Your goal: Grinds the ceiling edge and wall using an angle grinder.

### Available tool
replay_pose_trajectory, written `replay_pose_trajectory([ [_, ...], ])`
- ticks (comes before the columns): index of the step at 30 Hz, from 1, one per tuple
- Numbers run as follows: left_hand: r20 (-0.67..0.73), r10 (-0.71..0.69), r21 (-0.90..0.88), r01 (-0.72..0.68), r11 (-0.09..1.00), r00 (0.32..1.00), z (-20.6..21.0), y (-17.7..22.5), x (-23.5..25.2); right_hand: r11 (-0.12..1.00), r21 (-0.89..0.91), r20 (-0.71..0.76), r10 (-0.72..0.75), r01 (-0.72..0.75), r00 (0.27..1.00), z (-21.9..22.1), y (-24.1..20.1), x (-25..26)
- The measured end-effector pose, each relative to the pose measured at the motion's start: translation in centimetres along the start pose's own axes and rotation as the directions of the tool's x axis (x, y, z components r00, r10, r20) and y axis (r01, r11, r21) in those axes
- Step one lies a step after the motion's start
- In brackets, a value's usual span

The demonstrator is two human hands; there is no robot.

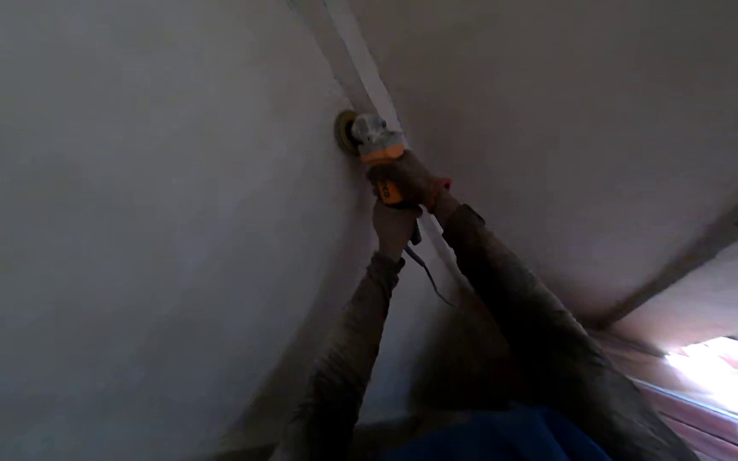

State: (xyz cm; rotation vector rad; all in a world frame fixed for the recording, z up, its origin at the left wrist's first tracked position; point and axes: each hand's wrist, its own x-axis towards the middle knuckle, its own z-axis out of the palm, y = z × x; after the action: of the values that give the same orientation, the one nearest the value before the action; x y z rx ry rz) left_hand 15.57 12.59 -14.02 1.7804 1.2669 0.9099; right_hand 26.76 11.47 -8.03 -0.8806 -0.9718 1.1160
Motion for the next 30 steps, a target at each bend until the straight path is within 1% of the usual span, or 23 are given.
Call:
replay_pose_trajectory([
  [1, 0.014, -0.043, 0.011, 0.043, 0.999, 0.999, 0.6, -0.8, -0.5, 0.996, -0.058, -0.029, 0.065, -0.067, 0.997, 0.4, -0.3, -2.4],
  [2, 0.029, -0.076, 0.026, 0.075, 0.997, 0.997, 0.9, -1.4, -0.9, 0.989, -0.096, -0.057, 0.106, -0.112, 0.993, 0.4, 0.0, -3.8],
  [3, 0.035, -0.089, 0.038, 0.088, 0.995, 0.995, 1.1, -1.8, -1.0, 0.985, -0.118, -0.069, 0.121, -0.129, 0.99, 0.0, 1.0, -4.1],
  [4, 0.036, -0.095, 0.051, 0.093, 0.994, 0.995, 1.1, -1.8, -1.0, 0.982, -0.128, -0.076, 0.126, -0.135, 0.989, -0.6, 2.2, -3.7],
  [6, 0.003, -0.07, 0.065, 0.07, 0.995, 0.998, 0.7, -0.9, -0.5, 0.984, -0.093, -0.106, 0.145, -0.155, 0.984, -0.5, 2.2, -1.4],
  [7, -0.022, -0.048, 0.09, 0.049, 0.995, 0.999, 0.4, -0.4, 0.0, 0.999, -0.011, -0.046, 0.042, -0.042, 0.998, -1.0, 3.2, 0.5],
  [8, -0.044, -0.03, 0.119, 0.036, 0.992, 0.999, 0.1, 0.0, 0.4, 0.997, 0.053, 0.019, -0.065, 0.064, 0.998, -1.3, 4.0, 2.0],
  [9, -0.071, -0.005, 0.119, 0.013, 0.993, 0.997, -0.2, 0.3, 0.6, 0.997, 0.053, 0.0, -0.054, 0.054, 0.999, -0.7, 3.0, 2.1],
  [10, -0.096, 0.022, 0.107, -0.012, 0.994, 0.995, -0.6, 0.5, 0.6, 1.0, -0.012, -0.059, 0.013, -0.014, 0.998, 0.1, 1.7, 1.2],
  [11, -0.117, 0.048, 0.089, -0.038, 0.995, 0.992, -0.9, 0.5, 0.4, 0.99, -0.122, -0.097, 0.056, -0.068, 0.994, 0.7, 1.0, -0.1],
  [12, -0.139, 0.075, 0.082, -0.064, 0.995, 0.988, -1.0, 0.4, 0.3, 0.974, -0.218, -0.103, 0.04, -0.061, 0.994, 0.6, 1.8, -0.7],
  [14, -0.145, 0.107, 0.053, -0.1, 0.994, 0.984, -1.2, 0.4, -0.2, 0.956, -0.292, -0.081, -0.013, -0.012, 0.997, 0.2, 3.3, 0.2],
  [16, -0.116, 0.112, 0.059, -0.106, 0.993, 0.987, -1.6, 1.1, -0.1, 0.966, -0.257, -0.101, -0.006, -0.02, 0.995, 0.8, 1.6, 0.7],
  [18, -0.11, 0.089, 0.057, -0.083, 0.995, 0.99, -1.9, 1.8, 0.5, 0.989, -0.133, -0.101, -0.074, 0.06, 0.992, 0.8, 1.7, 2.1],
  [19, -0.105, 0.091, 0.059, -0.085, 0.995, 0.99, -1.9, 2.2, 0.8, 0.99, -0.099, -0.09, -0.105, 0.096, 0.99, 0.6, 1.7, 2.5],
  [21, -0.127, 0.152, 0.062, -0.145, 0.988, 0.98, -1.7, 2.4, 1.7, 0.992, -0.035, -0.054, -0.12, 0.118, 0.991, 0.5, 0.4, 4.0],
  [23, -0.119, 0.177, 0.065, -0.17, 0.983, 0.977, -1.7, 2.1, 1.8, 0.994, -0.003, -0.033, -0.106, 0.106, 0.994, 0.4, 0.2, 4.1],
  [25, -0.121, 0.152, 0.081, -0.143, 0.986, 0.981, -1.4, 1.6, 1.3, 0.999, 0.02, -0.047, -0.041, 0.042, 0.998, 0.8, -0.4, 1.6],
  [27, -0.062, 0.059, 0.092, -0.053, 0.994, 0.996, -1.0, 0.8, 0.4, 0.997, -0.019, -0.078, 0.077, -0.079, 0.994, 1.6, -1.4, -2.3],
  [29, 0.014, -0.052, 0.098, 0.05, 0.994, 0.999, -0.5, -0.4, -0.1, 0.992, -0.023, -0.049, 0.121, -0.122, 0.992, 0.3, 0.8, -2.9],
  [30, 0.035, -0.073, 0.101, 0.069, 0.992, 0.997, -0.3, -0.6, -0.2, 0.992, -0.023, -0.044, 0.124, -0.125, 0.991, -0.2, 1.7, -2.8],
])
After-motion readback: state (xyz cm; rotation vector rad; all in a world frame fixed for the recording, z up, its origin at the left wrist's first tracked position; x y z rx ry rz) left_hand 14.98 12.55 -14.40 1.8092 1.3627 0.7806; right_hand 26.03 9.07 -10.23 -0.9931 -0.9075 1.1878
